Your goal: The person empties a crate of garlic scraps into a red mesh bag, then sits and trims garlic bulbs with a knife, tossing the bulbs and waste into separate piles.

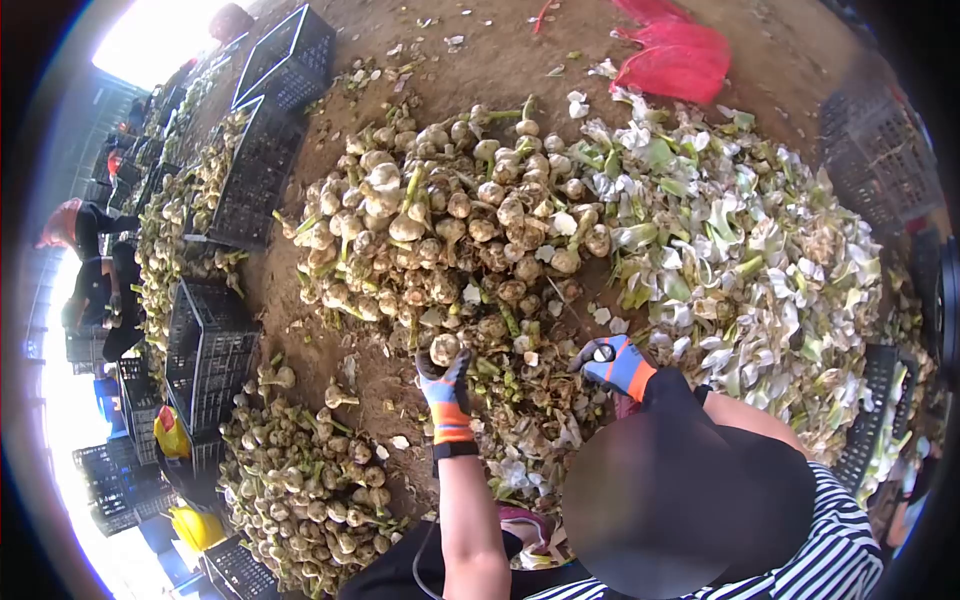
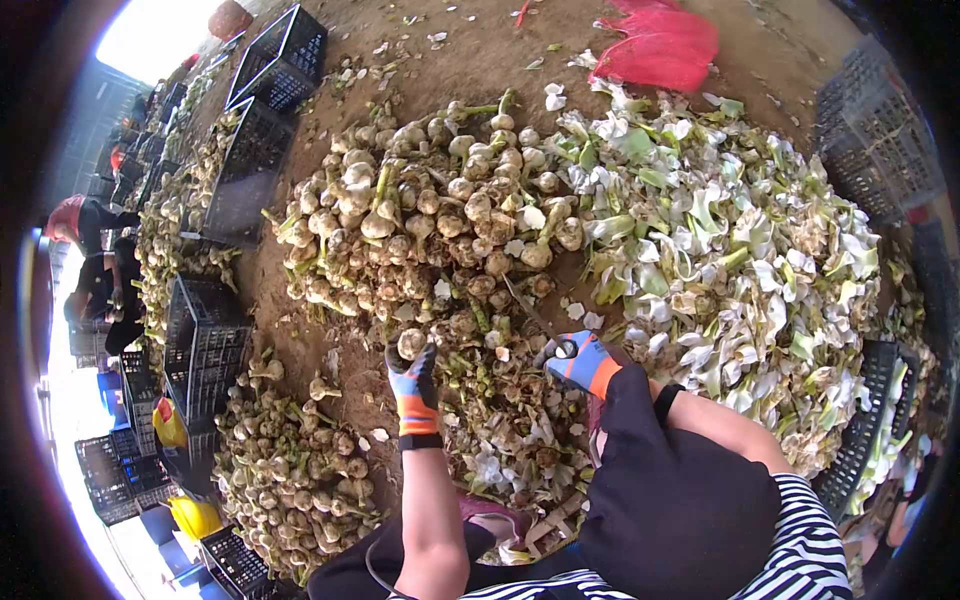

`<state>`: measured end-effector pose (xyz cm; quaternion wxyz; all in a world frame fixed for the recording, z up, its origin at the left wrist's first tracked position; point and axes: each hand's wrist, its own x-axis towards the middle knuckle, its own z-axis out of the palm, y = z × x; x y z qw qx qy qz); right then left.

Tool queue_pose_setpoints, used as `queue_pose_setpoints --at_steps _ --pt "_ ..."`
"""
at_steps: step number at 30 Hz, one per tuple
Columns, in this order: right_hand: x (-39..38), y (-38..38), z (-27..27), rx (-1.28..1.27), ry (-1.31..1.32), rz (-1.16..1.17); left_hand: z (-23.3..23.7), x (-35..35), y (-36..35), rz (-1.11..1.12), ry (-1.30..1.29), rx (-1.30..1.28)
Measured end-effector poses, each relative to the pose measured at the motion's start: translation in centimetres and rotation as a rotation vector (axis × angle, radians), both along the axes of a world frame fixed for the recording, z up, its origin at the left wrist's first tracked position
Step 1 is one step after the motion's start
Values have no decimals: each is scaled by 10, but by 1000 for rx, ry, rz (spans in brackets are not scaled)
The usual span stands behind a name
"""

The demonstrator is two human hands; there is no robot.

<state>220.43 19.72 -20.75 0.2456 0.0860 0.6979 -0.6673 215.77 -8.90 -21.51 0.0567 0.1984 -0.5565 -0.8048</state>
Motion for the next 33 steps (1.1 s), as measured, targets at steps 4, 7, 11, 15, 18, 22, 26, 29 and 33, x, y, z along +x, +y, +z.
queue_pose_setpoints --at_steps 4,7,11,15,18,22,26,29,33 --pt "-7 -9 21 48 138 39 42 22 0 -135 121 -245" --pt "-15 -13 65 164 133 155 89 29 28 -72 13 296" --pt "-18 -21 87 571 469 542 20 35 14 -255 40 -196" --pt "-28 -29 108 711 446 871 38 44 54 -97 -65 171" --pt "-32 -30 124 760 437 935 38 47 60 -178 -108 134" --pt "-32 -30 126 766 461 942 44 48 63 -290 -97 -36" --pt "-32 -29 133 762 476 944 49 53 67 -262 -109 206" --pt "-28 -30 124 758 512 909 52 54 70 -282 -95 240" --pt "-21 -30 118 720 580 904 54 57 75 -288 -69 71"
